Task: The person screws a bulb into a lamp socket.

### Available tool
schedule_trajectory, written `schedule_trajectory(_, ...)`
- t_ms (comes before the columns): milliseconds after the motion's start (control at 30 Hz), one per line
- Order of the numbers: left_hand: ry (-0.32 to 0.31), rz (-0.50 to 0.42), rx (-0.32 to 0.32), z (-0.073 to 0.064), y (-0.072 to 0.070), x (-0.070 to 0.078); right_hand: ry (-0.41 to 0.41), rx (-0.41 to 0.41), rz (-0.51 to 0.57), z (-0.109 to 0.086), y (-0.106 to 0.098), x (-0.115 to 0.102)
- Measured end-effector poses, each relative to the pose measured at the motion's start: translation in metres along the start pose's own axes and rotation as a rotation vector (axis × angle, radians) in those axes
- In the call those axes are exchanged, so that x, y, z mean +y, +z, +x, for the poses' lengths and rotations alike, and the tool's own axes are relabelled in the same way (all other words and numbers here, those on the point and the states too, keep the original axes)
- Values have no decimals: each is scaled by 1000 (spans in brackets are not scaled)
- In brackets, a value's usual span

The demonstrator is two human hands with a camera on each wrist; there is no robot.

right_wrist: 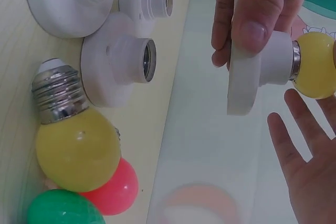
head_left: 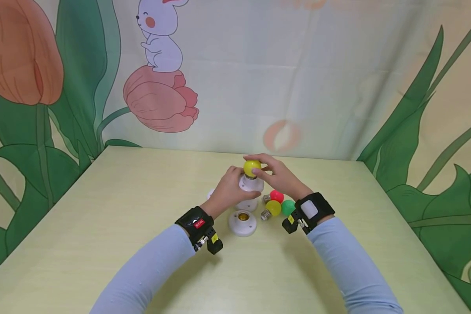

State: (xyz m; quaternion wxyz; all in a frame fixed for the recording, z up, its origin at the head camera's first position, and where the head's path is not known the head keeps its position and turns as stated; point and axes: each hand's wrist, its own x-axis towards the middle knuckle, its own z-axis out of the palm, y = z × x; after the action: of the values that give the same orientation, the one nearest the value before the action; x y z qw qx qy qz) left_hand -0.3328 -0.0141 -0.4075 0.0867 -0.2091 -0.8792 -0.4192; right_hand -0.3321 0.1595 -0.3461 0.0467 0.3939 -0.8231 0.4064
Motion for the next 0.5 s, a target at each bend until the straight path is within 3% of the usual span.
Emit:
schedule_trajectory(133, -5, 4, -11, 0, 0, 0, 44, 31, -62, 3, 3, 15)
schedule_trajectory(333, -6, 5, -11, 0, 0, 1, 92, 73, -99, 5, 4, 14)
schedule_trajectory(500, -5, 3, -9, 0, 0, 2, 67, 54, -92, 6, 2, 15)
